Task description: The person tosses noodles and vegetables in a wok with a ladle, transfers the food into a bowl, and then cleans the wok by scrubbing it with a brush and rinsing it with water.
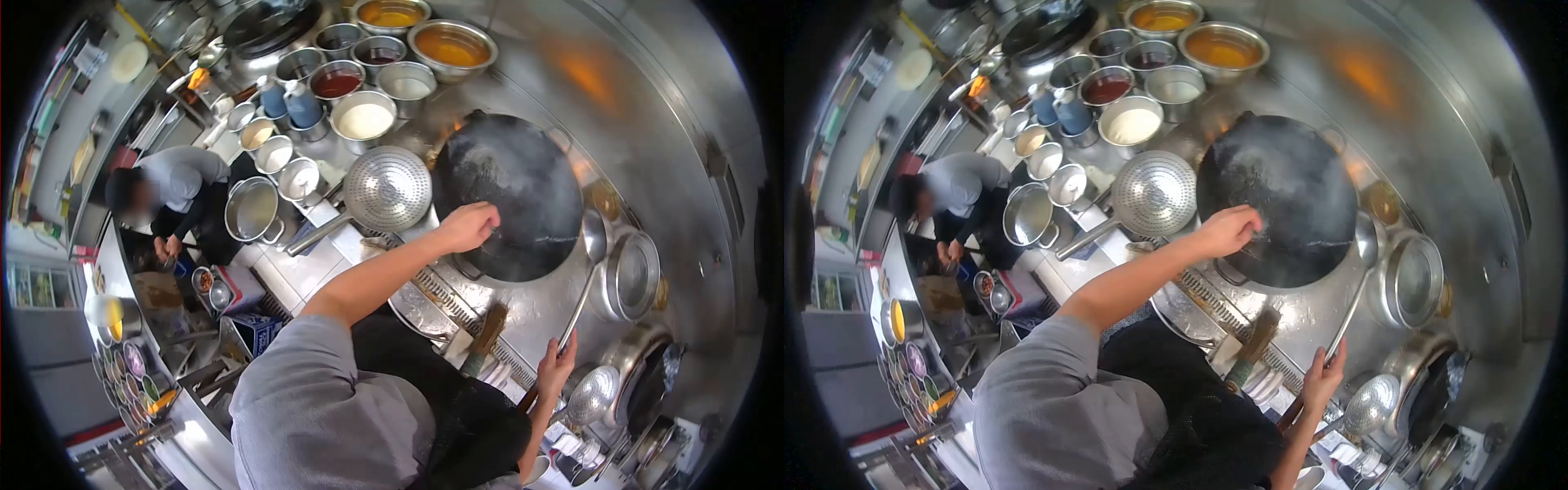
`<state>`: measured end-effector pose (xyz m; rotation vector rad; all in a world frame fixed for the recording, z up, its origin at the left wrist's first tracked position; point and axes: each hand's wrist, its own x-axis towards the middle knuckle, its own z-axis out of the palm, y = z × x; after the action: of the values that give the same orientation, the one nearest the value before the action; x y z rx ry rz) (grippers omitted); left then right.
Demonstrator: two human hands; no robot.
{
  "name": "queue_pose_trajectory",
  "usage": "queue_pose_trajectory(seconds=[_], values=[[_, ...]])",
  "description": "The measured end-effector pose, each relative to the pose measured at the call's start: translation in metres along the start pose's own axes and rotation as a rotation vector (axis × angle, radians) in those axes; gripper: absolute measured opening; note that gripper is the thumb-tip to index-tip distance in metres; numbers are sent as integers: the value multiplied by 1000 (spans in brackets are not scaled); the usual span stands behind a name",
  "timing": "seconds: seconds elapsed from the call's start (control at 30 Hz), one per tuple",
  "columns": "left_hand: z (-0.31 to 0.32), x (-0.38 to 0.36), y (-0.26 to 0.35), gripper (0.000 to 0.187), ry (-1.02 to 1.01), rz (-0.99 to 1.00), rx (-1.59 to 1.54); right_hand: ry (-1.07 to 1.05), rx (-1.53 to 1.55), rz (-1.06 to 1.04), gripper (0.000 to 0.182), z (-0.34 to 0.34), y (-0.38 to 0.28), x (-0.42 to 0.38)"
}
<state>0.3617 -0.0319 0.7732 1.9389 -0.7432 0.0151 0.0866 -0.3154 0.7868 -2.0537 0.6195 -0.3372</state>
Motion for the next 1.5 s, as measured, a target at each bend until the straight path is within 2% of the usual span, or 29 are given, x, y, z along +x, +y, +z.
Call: queue_pose_trajectory(seconds=[0.03, 0.1, 0.27, 0.33, 0.37, 0.4, 0.43, 0.47, 0.53, 0.57, 0.63, 0.7, 0.73, 0.77, 0.83, 0.9, 0.97, 1.03, 1.07, 1.13, 1.17, 1.2, 1.27, 1.3, 1.37, 1.43, 1.47, 1.5], values=[[-19, -18, -5, 17, 43, 5, 17, 53, -77, 24, 52, 4, -9, -2], [-50, -56, -26, 18, 129, -94, 91, 79, -142, -67, 53, 10, 12, 2], [-114, -148, -58, 24, 302, -345, 512, 131, 2, 59, 49, 16, 25, 13], [-130, -186, -86, 31, 291, -441, 688, 203, 121, 75, 47, 7, 47, 19], [-136, -200, -87, 34, 248, -541, 791, 225, 11, 48, 47, 1, 70, 27], [-138, -220, -109, 37, 210, -491, 943, 260, -108, 39, 47, -11, 81, 33], [-143, -240, -128, 46, 125, -621, 953, 251, -147, 138, 48, -15, 50, 34], [-152, -244, -128, 55, 33, -778, 858, 296, 120, 156, 49, -18, 54, 40], [-165, -248, -133, 58, -117, -915, 828, 362, 166, 216, 52, -29, 36, 48], [-172, -265, -171, 52, -180, -909, 858, 375, 144, 219, 53, -37, 31, 54], [-191, -262, -190, 36, -279, -1165, 95, 410, 168, 235, 50, -52, 31, 62], [-185, -246, -143, 22, -254, -1280, -407, 475, 68, 218, 51, -70, 53, 80], [-184, -248, -132, 18, -232, -1219, -469, 499, -41, 190, 53, -78, 62, 90], [-184, -250, -124, 15, -211, -1155, -531, 525, -23, 198, 53, -87, 64, 101], [-182, -259, -105, 15, -138, -1065, -527, 570, -221, 153, 55, -104, 70, 117], [-175, -263, -74, 15, -147, -1061, -407, 554, -206, 200, 54, -121, 84, 139], [-171, -265, -32, 14, -31, -1074, -246, 537, -182, 239, 53, -132, 106, 165], [-170, -278, -9, 13, 1, -1065, -247, 642, -416, 122, 42, -134, 135, 193], [-167, -278, 6, 12, 29, -1060, -258, 642, -406, 121, 42, -134, 146, 206], [-155, -272, 46, 11, 93, -1032, -316, 528, -437, 326, 29, -132, 162, 229], [-148, -268, 62, 10, 152, -1007, -382, 531, -429, 320, 29, -131, 166, 237], [-145, -265, 70, 11, 152, -968, -404, 427, -38, 422, 22, -128, 170, 244], [-135, -249, 94, 12, 158, -938, -430, 234, 768, 531, 24, -125, 146, 238], [-129, -238, 102, 14, 155, -914, -456, 232, 772, 523, 24, -124, 146, 232], [-118, -221, 106, 14, 128, -883, -481, 95, 1339, 463, 22, -123, 144, 224], [-105, -203, 100, 17, 66, -830, -537, 82, 1444, 420, 21, -122, 143, 210], [-98, -193, 95, 18, 37, -802, -570, -23, 1516, 408, 19, -126, 146, 203], [-89, -175, 100, 20, -5, -850, -475, -135, 1584, 402, 18, -128, 147, 197]])
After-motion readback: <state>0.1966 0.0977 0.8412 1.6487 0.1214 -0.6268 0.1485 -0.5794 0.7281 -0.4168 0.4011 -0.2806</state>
